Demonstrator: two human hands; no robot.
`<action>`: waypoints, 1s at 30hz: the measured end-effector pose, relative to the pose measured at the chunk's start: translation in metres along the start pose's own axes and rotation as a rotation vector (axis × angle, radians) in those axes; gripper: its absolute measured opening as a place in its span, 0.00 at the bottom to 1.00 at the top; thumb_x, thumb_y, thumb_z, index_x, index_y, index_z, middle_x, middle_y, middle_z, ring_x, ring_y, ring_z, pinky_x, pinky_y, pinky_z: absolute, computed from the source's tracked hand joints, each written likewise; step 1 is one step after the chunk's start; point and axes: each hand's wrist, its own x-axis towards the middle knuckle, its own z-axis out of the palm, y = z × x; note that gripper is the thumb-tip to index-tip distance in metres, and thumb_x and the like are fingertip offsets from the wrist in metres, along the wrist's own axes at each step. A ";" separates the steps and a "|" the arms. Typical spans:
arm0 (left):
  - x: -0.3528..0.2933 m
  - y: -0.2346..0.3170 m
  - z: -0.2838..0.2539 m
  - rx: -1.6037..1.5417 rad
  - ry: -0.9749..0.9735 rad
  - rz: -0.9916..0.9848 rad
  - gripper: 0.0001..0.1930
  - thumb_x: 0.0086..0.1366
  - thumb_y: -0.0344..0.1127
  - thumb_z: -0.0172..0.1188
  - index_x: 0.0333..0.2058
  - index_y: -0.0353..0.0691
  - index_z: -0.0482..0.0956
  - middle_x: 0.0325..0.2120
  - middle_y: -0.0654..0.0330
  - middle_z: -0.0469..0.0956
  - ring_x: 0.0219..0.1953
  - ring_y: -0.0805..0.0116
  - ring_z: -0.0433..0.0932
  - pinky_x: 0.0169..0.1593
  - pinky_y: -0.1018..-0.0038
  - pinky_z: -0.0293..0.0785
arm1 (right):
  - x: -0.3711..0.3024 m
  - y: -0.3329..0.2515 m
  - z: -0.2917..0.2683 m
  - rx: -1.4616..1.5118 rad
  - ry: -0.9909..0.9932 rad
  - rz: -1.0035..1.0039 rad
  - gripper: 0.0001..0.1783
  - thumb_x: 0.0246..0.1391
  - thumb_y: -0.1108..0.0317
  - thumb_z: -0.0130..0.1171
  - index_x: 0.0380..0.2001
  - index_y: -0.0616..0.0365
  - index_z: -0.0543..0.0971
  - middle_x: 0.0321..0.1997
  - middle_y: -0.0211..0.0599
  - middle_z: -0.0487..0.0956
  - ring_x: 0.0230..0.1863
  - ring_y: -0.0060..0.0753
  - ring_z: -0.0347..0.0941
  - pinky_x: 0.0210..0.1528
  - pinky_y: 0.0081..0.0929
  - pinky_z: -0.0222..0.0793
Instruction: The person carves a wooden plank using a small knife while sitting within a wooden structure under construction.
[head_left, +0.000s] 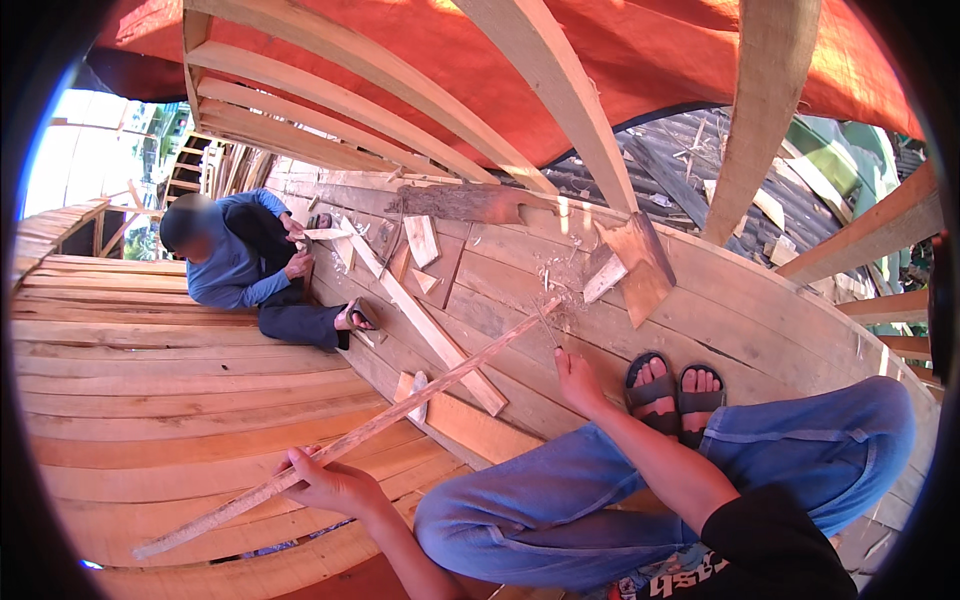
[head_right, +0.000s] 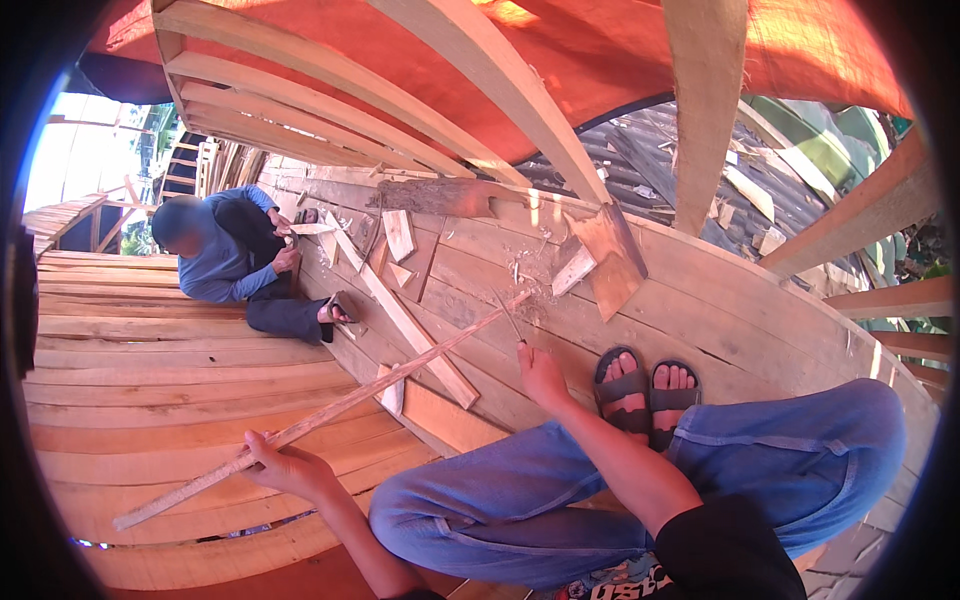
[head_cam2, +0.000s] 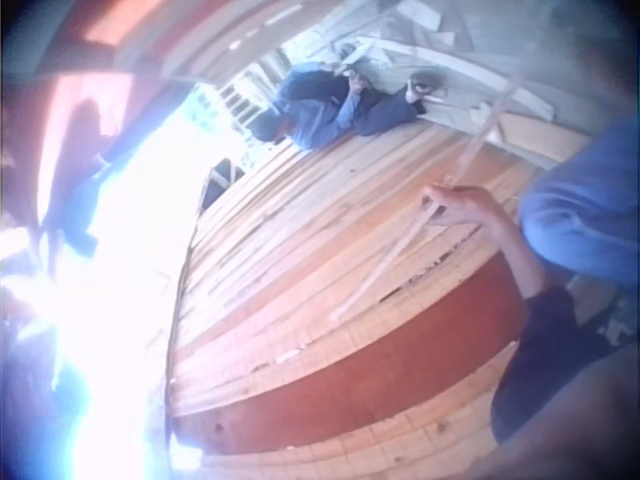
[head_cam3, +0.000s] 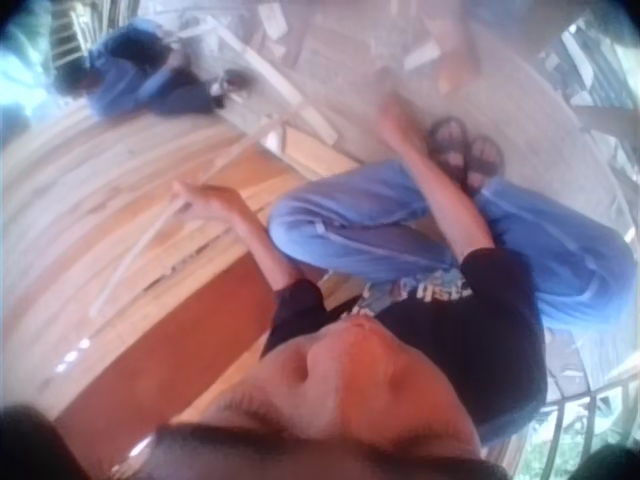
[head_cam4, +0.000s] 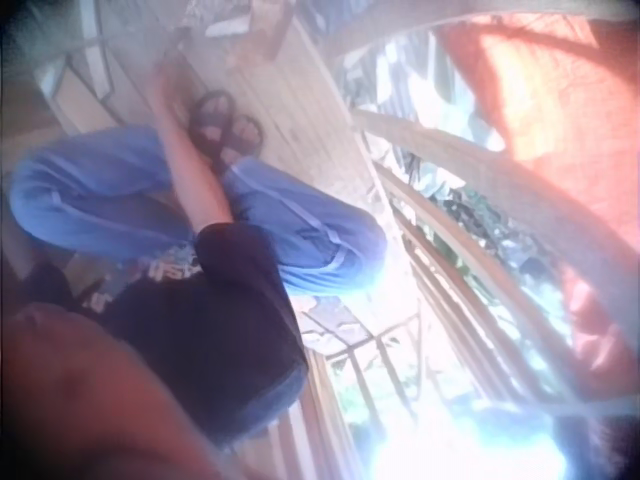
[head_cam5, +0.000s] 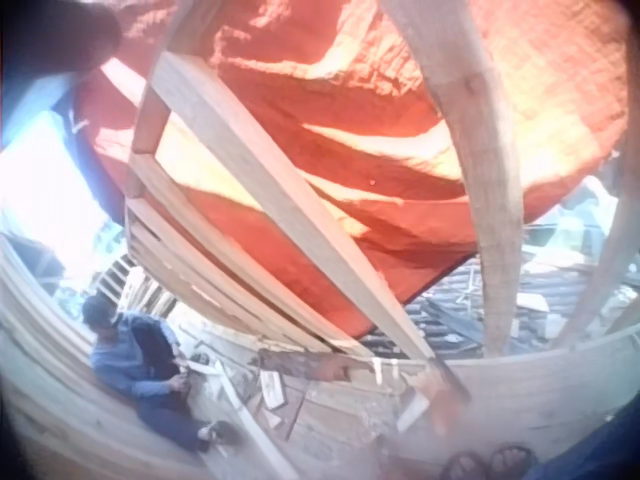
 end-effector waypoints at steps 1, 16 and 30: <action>0.001 -0.001 -0.002 -0.025 0.002 0.004 0.14 0.63 0.37 0.60 0.38 0.38 0.64 0.32 0.60 0.67 0.33 0.71 0.68 0.40 0.74 0.68 | -0.009 -0.004 0.003 -0.007 -0.037 -0.069 0.30 0.66 0.49 0.38 0.26 0.66 0.75 0.26 0.63 0.75 0.34 0.66 0.73 0.37 0.55 0.64; 0.016 0.031 0.112 -0.057 -0.166 0.139 0.22 0.61 0.35 0.65 0.43 0.32 0.61 0.37 0.58 0.67 0.38 0.73 0.69 0.43 0.75 0.69 | 0.018 0.006 -0.007 0.126 0.041 -0.010 0.25 0.66 0.46 0.40 0.29 0.57 0.69 0.15 0.34 0.67 0.13 0.30 0.65 0.16 0.32 0.59; 0.015 0.059 0.148 -0.098 -0.242 0.224 0.28 0.51 0.34 0.71 0.41 0.32 0.59 0.31 0.49 0.76 0.34 0.61 0.79 0.38 0.69 0.74 | 0.045 0.001 -0.043 -0.122 -0.007 -0.130 0.26 0.67 0.48 0.39 0.26 0.59 0.70 0.14 0.33 0.66 0.13 0.29 0.63 0.16 0.29 0.56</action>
